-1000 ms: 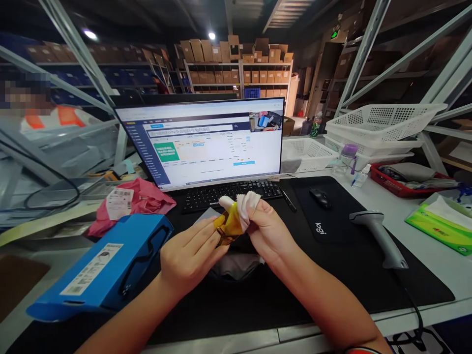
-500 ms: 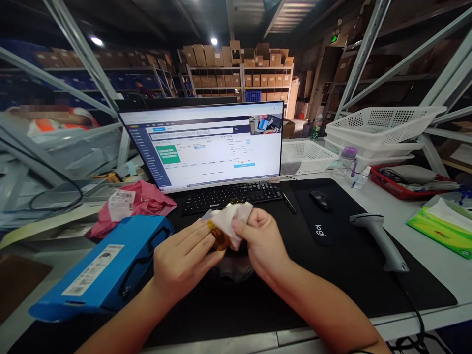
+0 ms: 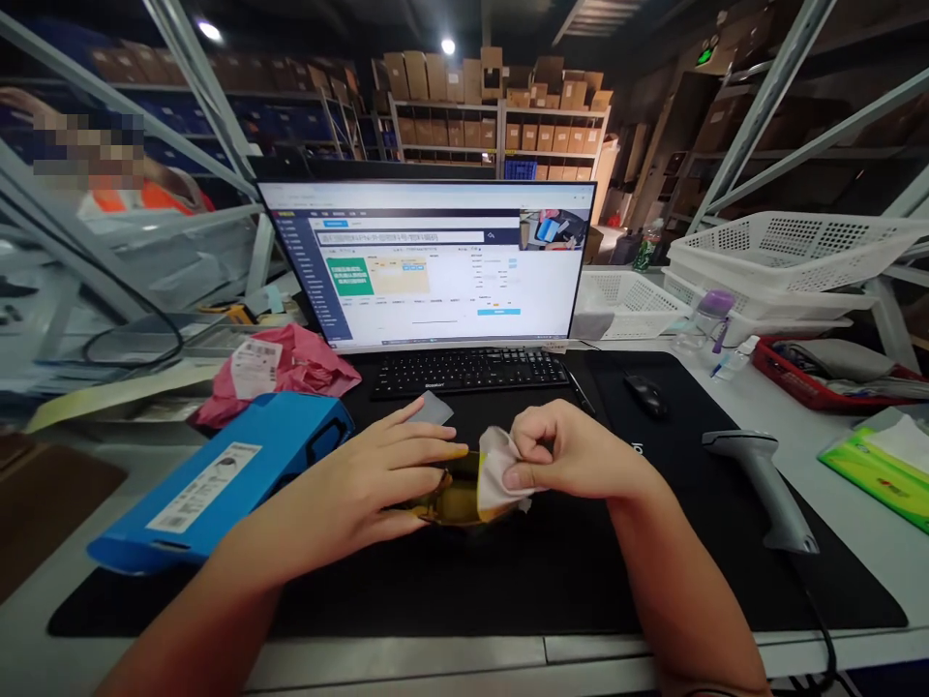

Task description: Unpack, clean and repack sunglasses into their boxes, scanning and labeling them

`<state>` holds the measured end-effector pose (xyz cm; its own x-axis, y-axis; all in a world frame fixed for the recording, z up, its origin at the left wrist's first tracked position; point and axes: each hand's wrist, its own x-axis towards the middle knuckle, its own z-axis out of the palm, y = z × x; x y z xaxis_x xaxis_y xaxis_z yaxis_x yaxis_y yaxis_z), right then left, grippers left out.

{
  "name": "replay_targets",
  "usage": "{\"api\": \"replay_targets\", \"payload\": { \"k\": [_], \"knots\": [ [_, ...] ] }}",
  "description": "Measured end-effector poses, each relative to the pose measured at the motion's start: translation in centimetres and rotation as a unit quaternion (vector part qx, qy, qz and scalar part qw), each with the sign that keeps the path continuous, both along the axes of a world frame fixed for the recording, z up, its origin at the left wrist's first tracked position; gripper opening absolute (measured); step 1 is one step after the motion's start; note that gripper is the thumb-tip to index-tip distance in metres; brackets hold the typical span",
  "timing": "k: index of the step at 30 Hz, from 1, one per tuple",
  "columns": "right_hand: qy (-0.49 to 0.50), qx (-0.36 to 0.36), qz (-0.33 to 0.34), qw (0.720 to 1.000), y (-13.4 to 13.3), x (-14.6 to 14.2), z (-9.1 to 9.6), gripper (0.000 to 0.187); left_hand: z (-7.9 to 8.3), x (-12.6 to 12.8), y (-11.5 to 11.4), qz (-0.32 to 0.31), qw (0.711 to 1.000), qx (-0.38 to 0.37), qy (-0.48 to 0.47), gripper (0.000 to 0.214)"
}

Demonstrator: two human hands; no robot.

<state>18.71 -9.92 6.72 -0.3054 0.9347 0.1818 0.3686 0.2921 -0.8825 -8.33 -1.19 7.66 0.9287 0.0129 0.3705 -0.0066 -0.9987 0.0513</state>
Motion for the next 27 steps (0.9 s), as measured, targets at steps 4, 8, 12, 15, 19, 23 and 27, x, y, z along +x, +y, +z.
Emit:
{"api": "replay_targets", "payload": {
  "k": [4,8,12,15,19,23,27],
  "knots": [
    [-0.154,0.023,0.068,0.985,-0.4,-2.1,-0.2,0.048,-1.1,1.1,-0.9,-0.021,0.999,0.008,0.045,0.025],
    [-0.154,-0.006,-0.052,0.987,-1.3,-4.7,-0.9,0.050,-2.2,1.9,-0.7,-0.047,0.998,0.044,0.021,0.023],
    [-0.121,-0.031,-0.047,0.991,-1.7,-4.2,-0.7,0.050,-1.9,1.9,-0.1,-0.059,0.997,0.053,-0.009,0.014],
    [-0.059,-0.060,0.049,0.995,-1.3,-2.2,-0.2,0.056,-1.2,1.4,0.1,-0.060,0.997,0.043,-0.017,0.015],
    [-0.008,-0.071,0.078,0.994,-0.9,0.7,0.3,0.061,-0.7,0.7,0.2,-0.048,0.997,0.036,-0.042,0.019],
    [-0.018,-0.062,0.038,0.997,-1.2,1.5,0.6,0.061,-1.1,1.0,0.2,-0.040,0.997,0.045,-0.053,0.018],
    [-0.154,0.016,-0.020,0.988,-1.4,-1.5,0.1,0.054,-2.3,2.2,0.0,-0.041,0.992,0.103,-0.059,0.008]
  ]
}}
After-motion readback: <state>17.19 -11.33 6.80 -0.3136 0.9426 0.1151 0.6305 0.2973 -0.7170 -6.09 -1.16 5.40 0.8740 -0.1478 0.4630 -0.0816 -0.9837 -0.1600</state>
